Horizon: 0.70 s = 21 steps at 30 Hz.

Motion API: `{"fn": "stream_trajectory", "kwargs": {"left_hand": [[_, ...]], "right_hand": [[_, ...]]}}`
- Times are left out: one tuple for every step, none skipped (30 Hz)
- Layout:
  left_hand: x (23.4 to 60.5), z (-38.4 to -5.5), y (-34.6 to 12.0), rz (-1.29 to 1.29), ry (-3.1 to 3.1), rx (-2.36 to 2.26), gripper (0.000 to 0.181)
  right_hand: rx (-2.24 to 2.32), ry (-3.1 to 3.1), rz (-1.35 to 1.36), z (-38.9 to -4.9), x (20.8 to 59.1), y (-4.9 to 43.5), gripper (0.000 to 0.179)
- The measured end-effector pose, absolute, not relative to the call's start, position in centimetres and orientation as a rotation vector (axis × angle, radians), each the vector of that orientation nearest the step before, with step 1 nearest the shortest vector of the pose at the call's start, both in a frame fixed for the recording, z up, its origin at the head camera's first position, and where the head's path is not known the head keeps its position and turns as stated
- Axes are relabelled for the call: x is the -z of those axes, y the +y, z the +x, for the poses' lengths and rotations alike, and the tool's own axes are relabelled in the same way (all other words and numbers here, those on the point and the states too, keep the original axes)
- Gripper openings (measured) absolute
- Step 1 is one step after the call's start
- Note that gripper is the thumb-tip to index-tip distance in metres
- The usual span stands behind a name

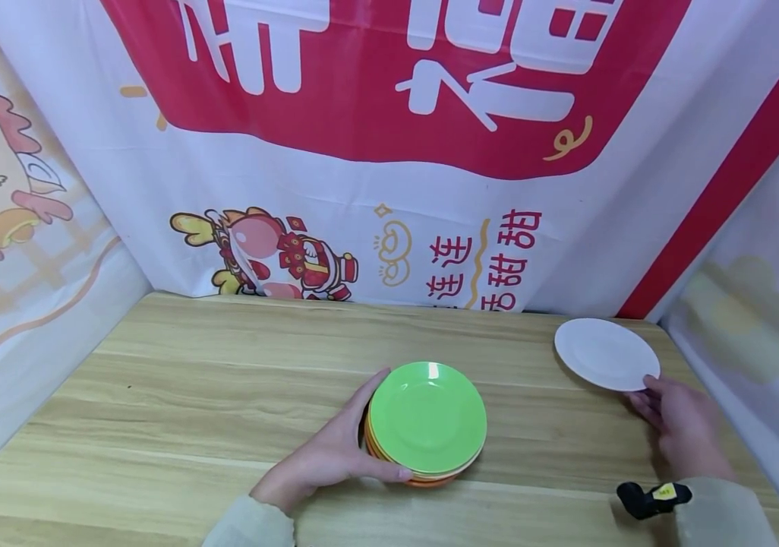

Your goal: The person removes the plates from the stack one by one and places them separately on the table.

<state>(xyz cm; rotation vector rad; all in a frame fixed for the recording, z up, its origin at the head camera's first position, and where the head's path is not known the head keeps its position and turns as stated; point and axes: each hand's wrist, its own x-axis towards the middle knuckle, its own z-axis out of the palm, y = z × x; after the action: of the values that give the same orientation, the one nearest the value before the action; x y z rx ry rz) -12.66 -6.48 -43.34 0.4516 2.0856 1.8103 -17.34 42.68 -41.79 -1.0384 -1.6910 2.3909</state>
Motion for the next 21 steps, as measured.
{"fn": "stream_trajectory", "kwargs": {"left_hand": [[43.31,-12.67,-6.48,0.451,2.084,-1.812,0.134],[43.29,-12.68,-6.47,0.453,2.083,-1.813,0.134],[43.28,-12.70,-6.45,0.456,2.083,-1.815,0.134],[43.27,-12.72,-6.44,0.461,2.081,-1.818,0.134],[43.27,-12.73,-6.43,0.465,2.081,-1.819,0.134],[43.26,-12.74,-6.42,0.465,2.079,-1.819,0.133],[43.25,-12.75,-6.41,0.468,2.079,-1.819,0.133],[43.24,-12.75,-6.40,0.470,2.078,-1.819,0.133],[43.24,-12.75,-6.40,0.470,2.080,-1.819,0.133],[43.24,-12.74,-6.40,0.470,2.081,-1.819,0.133],[43.24,-12.74,-6.39,0.471,2.083,-1.818,0.133],[43.24,-12.75,-6.37,0.475,2.082,-1.820,0.133],[43.24,-12.75,-6.36,0.479,2.080,-1.822,0.133],[43.26,-12.74,-6.36,0.477,2.083,-1.822,0.133],[43.27,-12.73,-6.35,0.478,2.082,-1.822,0.133],[43.27,-12.72,-6.35,0.475,2.081,-1.822,0.133],[43.27,-12.70,-6.35,0.473,2.080,-1.823,0.133],[43.25,-12.70,-6.34,0.473,2.077,-1.824,0.134],[43.24,-12.68,-6.35,0.468,2.076,-1.824,0.134],[43.22,-12.67,-6.35,0.464,2.077,-1.823,0.134],[43.20,-12.68,-6.35,0.466,2.073,-1.826,0.134]], "right_hand": [[-2.392,-1.691,-1.038,-17.38,41.78,42.75,0.042],[-2.399,-1.690,-1.033,-17.44,41.77,42.82,0.041],[-2.402,-1.689,-1.037,-17.51,41.73,42.89,0.041],[-2.405,-1.688,-1.043,-17.58,41.69,42.96,0.041],[-2.404,-1.694,-1.053,-17.62,41.63,43.00,0.041],[-2.402,-1.703,-1.065,-17.65,41.58,43.03,0.041],[-2.398,-1.712,-1.080,-17.69,41.54,43.06,0.041],[-2.393,-1.721,-1.092,-17.72,41.51,43.07,0.041],[-2.386,-1.727,-1.109,-17.76,41.48,43.09,0.041],[-2.381,-1.732,-1.120,-17.78,41.47,43.08,0.041],[-2.370,-1.740,-1.132,-17.81,41.46,43.08,0.040],[-2.360,-1.741,-1.144,-17.86,41.46,43.08,0.040],[-2.348,-1.746,-1.155,-17.90,41.47,43.08,0.039],[-2.326,-1.757,-1.170,-17.94,41.49,43.08,0.037],[-2.297,-1.782,-1.184,-17.94,41.54,43.10,0.034],[-2.259,-1.812,-1.198,-17.99,41.59,43.11,0.029],[-2.211,-1.852,-1.225,-18.04,41.67,43.10,0.023],[-2.167,-1.887,-1.245,-18.10,41.78,43.10,0.014],[-2.112,-1.933,-1.271,-18.15,41.89,43.07,0.008],[-2.059,-1.976,-1.291,-18.21,42.01,43.06,0.019],[-2.011,-2.015,-1.311,-18.27,42.11,43.01,0.033]]}}
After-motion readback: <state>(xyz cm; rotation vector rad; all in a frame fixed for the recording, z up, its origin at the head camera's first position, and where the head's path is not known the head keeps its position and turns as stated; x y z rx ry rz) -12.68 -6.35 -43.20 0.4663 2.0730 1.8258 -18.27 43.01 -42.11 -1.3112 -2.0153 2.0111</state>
